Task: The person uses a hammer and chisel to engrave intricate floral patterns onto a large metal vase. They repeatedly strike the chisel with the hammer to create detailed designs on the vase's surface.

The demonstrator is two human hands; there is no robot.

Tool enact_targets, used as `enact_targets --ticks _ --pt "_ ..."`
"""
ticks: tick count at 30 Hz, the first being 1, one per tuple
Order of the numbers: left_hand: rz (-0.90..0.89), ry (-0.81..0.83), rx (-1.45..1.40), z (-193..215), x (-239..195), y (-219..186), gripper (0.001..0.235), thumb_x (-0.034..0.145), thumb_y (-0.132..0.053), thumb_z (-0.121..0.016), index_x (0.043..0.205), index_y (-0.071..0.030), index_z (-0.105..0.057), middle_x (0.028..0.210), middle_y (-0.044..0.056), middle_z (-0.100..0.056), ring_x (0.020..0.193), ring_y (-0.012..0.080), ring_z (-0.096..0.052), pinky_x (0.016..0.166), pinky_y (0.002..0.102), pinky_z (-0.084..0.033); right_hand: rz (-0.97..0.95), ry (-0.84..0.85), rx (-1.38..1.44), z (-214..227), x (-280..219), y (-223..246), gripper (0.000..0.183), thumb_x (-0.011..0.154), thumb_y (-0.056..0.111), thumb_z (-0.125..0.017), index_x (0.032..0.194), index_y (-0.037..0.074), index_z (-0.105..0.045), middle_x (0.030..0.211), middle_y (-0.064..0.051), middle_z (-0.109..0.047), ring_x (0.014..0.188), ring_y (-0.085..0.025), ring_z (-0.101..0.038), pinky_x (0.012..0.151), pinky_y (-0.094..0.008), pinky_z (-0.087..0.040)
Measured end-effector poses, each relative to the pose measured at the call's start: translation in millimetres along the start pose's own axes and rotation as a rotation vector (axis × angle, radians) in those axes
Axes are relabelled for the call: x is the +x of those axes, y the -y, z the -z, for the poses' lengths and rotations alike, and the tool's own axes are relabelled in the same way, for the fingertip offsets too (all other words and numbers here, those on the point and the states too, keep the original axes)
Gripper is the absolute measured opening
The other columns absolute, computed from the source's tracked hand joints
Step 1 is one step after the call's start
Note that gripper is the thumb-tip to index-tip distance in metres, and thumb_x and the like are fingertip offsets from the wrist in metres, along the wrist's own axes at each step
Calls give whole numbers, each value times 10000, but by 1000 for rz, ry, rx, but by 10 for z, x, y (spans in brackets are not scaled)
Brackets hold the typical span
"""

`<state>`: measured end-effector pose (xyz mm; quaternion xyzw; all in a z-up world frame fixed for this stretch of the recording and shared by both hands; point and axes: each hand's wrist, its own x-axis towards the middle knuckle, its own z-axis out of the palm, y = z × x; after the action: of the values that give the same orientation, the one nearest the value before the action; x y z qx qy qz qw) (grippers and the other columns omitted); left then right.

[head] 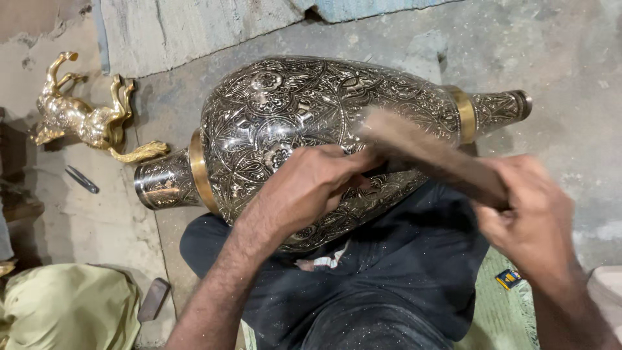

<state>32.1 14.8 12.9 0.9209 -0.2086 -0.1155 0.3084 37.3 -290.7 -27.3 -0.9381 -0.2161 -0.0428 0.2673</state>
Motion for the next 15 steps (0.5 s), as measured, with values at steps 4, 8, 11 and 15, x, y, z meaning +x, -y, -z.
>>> enact_targets --ticks 4,8,11,15 --pt "-42 -18 -43 15 6 28 441 930 -26 -712 1337 -185 -659 905 93 -762 726 142 -751 606 260 -675 -215 -45 434 -18 -11 38 247 905 36 -760 1143 44 -692 1039 -99 -724 864 -178 -655 766 -276 -521" --pt "-53 6 -70 16 25 68 467 947 1 -702 1359 -208 -637 960 80 -793 799 143 -778 666 259 -690 -245 -22 397 -43 -14 52 256 891 37 -769 1139 48 -707 979 -108 -708 859 -194 -670 741 -273 -519" --pt "-102 -1 -42 30 37 86 504 952 24 -691 1392 -205 -597 979 65 -797 840 146 -783 721 259 -697 -146 -29 210 -53 -7 69 309 806 -12 -768 1108 14 -710 966 -148 -702 868 -245 -680 749 -311 -521" --pt "7 98 -37 32 64 85 513 947 3 -702 1381 -252 -603 888 70 -789 756 157 -781 639 286 -689 -200 -91 458 -82 -23 110 169 933 -4 -744 1083 19 -671 1045 -104 -709 908 -153 -669 806 -258 -522"
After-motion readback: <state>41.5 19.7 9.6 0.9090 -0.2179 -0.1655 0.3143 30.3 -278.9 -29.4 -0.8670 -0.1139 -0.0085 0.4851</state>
